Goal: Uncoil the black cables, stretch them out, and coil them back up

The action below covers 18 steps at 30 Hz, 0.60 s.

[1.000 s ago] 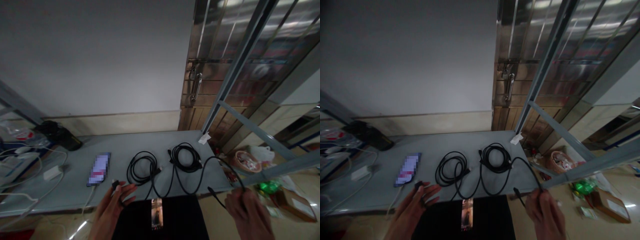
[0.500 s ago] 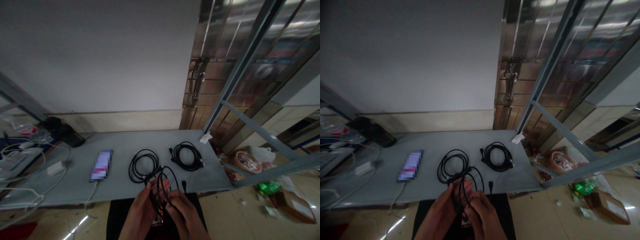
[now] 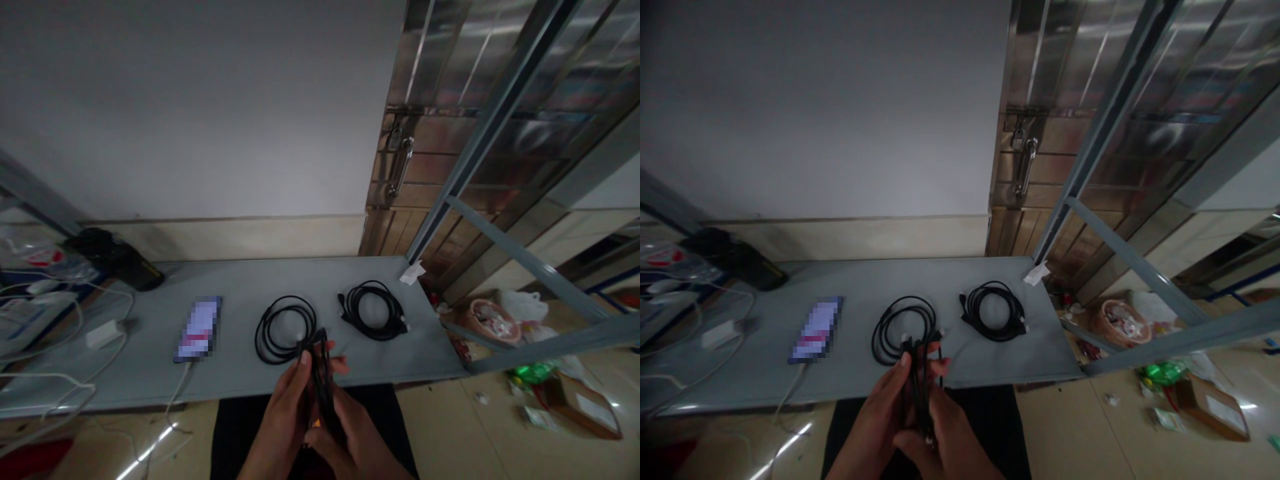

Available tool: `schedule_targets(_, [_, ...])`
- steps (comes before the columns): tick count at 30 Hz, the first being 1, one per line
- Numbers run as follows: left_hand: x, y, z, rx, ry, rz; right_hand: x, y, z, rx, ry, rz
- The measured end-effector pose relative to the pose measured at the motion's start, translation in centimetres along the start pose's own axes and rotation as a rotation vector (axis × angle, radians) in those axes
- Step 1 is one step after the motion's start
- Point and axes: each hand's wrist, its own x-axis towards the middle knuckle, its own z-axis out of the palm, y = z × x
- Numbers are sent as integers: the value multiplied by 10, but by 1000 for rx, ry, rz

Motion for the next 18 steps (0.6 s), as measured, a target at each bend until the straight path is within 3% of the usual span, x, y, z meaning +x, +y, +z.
schedule_targets(4, [-3, -3, -3, 146, 57, -1, 3, 8, 10, 6, 56, 98])
schedule_targets(7, [-5, -2, -6, 233, 151, 13, 6, 5, 7, 78, 44, 179])
schedule_targets(9, [-5, -2, -8, 310, 148, 24, 7, 0, 2, 120, 32, 238])
schedule_targets(11, [-5, -2, -11, 406, 77, 63, 9, -6, -3, 156, 74, 309])
schedule_targets(14, [-5, -3, -16, 559, -122, 189, 19, -12, -8, 308, 238, 384])
schedule_targets(18, [1, 0, -22, 801, -371, 353, 45, -23, -16, 827, 297, 279])
